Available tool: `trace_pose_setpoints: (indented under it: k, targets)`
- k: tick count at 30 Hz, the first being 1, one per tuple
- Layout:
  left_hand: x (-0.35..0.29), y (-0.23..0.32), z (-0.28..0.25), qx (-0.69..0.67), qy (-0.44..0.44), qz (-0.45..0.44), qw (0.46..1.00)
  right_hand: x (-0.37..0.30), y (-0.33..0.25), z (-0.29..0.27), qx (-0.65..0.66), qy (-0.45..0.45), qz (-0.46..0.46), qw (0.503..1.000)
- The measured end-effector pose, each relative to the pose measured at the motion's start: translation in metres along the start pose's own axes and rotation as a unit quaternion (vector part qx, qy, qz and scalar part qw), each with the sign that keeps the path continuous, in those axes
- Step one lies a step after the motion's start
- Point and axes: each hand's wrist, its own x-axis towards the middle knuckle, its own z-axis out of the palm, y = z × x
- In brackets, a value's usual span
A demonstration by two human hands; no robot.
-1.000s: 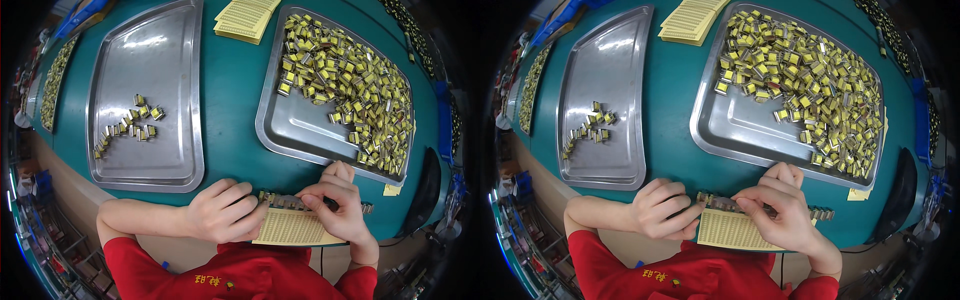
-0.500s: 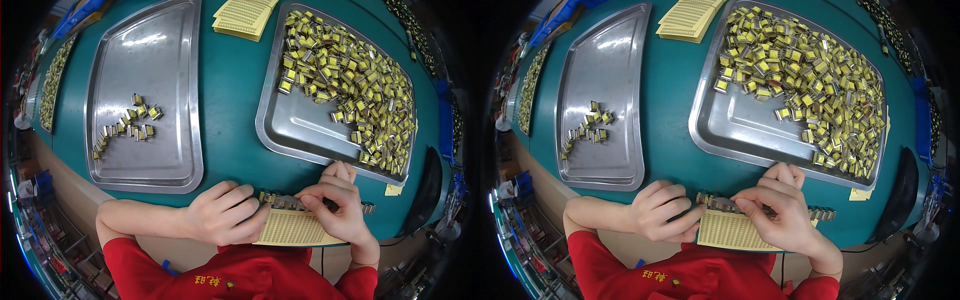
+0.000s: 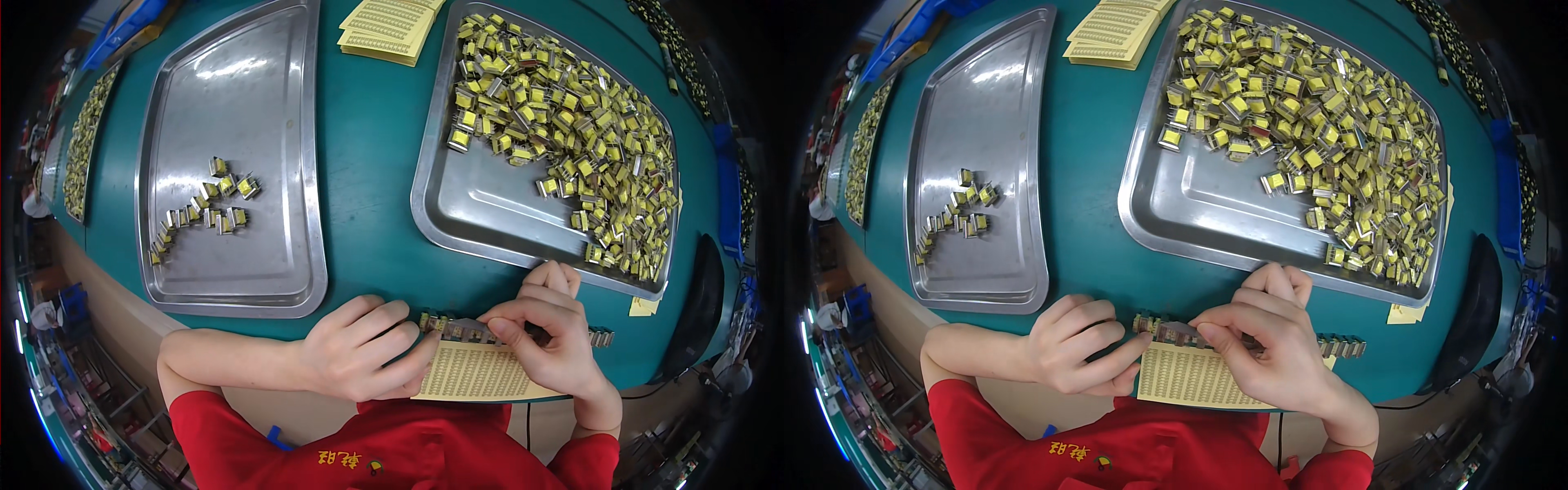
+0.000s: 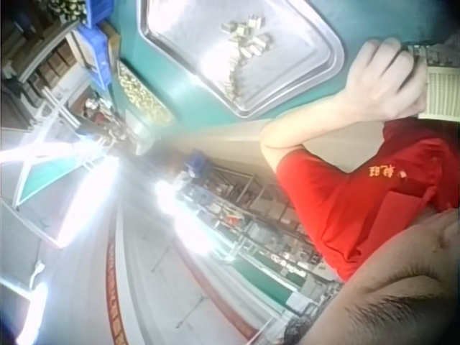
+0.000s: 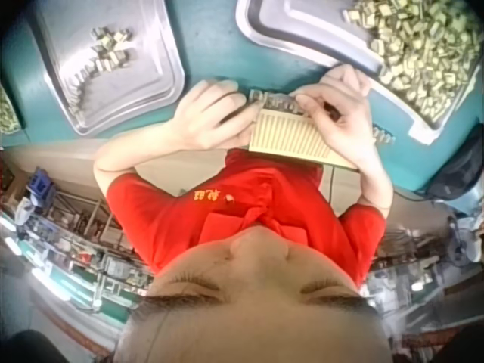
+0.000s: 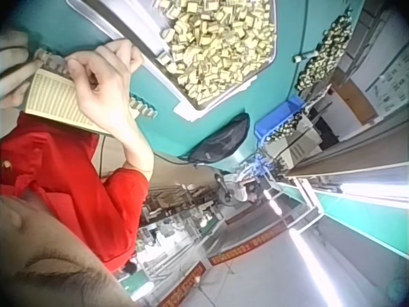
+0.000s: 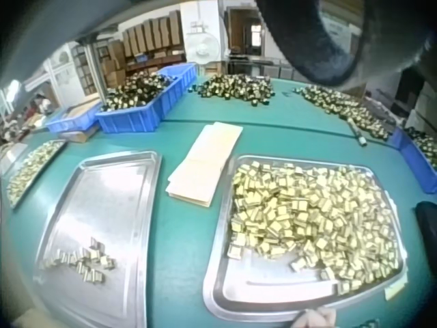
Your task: Assembling small electronic transformers onto a yellow adhesive strip in a factory setting.
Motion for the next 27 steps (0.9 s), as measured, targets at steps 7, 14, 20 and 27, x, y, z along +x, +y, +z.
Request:
trace_pose_setpoints:
  k: [7, 14, 20, 27]
  targets:
    - [-0.0005, 0.0014, 0.0003, 0.003, -0.001, -0.005, 1.000, 0.0000, 0.0000, 0.0006, 0.001, 0.002, -0.001, 1.000]
    - [-0.0010, 0.0014, 0.0006, 0.009, -0.013, -0.006, 1.000, -0.0001, 0.0005, 0.0012, 0.000, 0.006, -0.003, 1.000]
    - [0.0000, 0.0008, 0.0008, 0.017, -0.023, -0.004, 1.000, -0.0005, 0.0014, 0.0006, 0.005, 0.003, 0.002, 1.000]
    - [-0.0017, 0.0018, -0.0001, 0.019, -0.025, -0.003, 0.999, -0.0012, 0.0010, 0.0024, 0.003, 0.007, -0.009, 1.000]
